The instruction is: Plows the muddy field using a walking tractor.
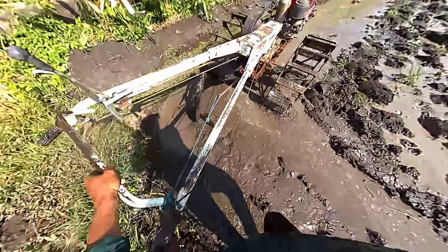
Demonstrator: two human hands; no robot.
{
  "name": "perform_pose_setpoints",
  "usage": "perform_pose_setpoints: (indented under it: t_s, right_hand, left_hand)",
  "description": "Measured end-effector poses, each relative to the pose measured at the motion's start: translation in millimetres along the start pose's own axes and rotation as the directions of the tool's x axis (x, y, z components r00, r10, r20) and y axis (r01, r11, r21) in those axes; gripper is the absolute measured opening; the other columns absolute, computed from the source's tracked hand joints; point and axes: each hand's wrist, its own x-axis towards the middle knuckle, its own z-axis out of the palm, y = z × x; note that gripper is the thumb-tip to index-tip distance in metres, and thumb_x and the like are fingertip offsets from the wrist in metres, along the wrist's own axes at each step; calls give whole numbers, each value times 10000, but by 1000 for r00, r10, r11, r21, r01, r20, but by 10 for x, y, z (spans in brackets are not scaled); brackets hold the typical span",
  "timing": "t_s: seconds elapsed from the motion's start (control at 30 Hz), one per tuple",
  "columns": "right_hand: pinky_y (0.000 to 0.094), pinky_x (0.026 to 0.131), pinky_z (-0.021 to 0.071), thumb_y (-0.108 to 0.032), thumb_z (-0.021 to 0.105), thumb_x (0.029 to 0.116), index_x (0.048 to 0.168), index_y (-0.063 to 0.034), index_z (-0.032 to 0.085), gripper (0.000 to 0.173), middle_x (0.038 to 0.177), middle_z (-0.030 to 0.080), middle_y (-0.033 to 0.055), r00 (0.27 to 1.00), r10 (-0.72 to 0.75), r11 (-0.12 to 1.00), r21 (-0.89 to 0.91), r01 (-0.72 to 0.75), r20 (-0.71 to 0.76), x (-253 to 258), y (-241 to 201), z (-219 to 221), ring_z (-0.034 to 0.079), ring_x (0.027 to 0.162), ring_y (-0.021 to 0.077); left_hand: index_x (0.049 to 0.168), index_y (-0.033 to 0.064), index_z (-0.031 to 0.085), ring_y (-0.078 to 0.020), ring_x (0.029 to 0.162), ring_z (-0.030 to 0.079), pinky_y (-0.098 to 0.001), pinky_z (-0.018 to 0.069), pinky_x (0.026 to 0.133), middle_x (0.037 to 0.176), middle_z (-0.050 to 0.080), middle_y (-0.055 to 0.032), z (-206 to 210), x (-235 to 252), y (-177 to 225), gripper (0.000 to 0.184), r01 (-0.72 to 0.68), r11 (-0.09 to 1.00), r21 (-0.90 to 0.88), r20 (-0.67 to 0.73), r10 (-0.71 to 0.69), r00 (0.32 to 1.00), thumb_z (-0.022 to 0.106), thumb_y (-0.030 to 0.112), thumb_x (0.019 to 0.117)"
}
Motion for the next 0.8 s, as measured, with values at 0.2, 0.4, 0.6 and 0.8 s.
perform_pose_setpoints:
  t_s: [0.2, 0.4, 0.6, 0.8]
  right_hand:
    - [416, 936, 550, -119, 757, 871, 1379, 75, 454, 622, 1171, 637, 212, 970, 228, 972, 80, -221, -90, 246, -283, -810, 650, 1044, 229]
    - [387, 870, 592, -117, 779, 864, 1285, 20, 551, 499, 1065, 695, 114, 993, 104, 990, 100, -99, -48, 775, -484, -1814, 691, 957, 165]
    - [432, 955, 541, -140, 763, 884, 1338, 65, 535, 548, 1144, 671, 201, 948, 211, 976, 4, -216, -237, 1122, -929, -2556, 666, 1039, 237]
    - [397, 927, 566, -140, 763, 895, 1266, 58, 586, 457, 1077, 702, 161, 977, 60, 997, 64, -47, -207, 2068, -1439, -2720, 689, 982, 190]
  left_hand:
    - [1302, -107, 530, -326, 847, 664, -517, 558, 796, 1070, 636, -269, 771, -348, 840, 432, -37, 998, -59, 101, 43, 994, 461, 249, 1067]
    - [1361, -125, 507, -415, 1104, 659, -560, 517, 975, 1243, 618, -334, 1576, -453, 1612, 522, -97, 995, 10, 136, 95, 986, 445, 319, 1094]
    - [1430, -137, 439, -412, 1188, 620, -532, 496, 1018, 1319, 578, -345, 2477, -531, 2083, 515, -143, 987, -79, 127, 152, 980, 504, 231, 1076]
    - [1384, -136, 486, -442, 1215, 581, -578, 467, 1024, 1321, 565, -354, 3028, 200, 2806, 502, -177, 968, -180, 146, 204, 968, 529, 243, 1057]
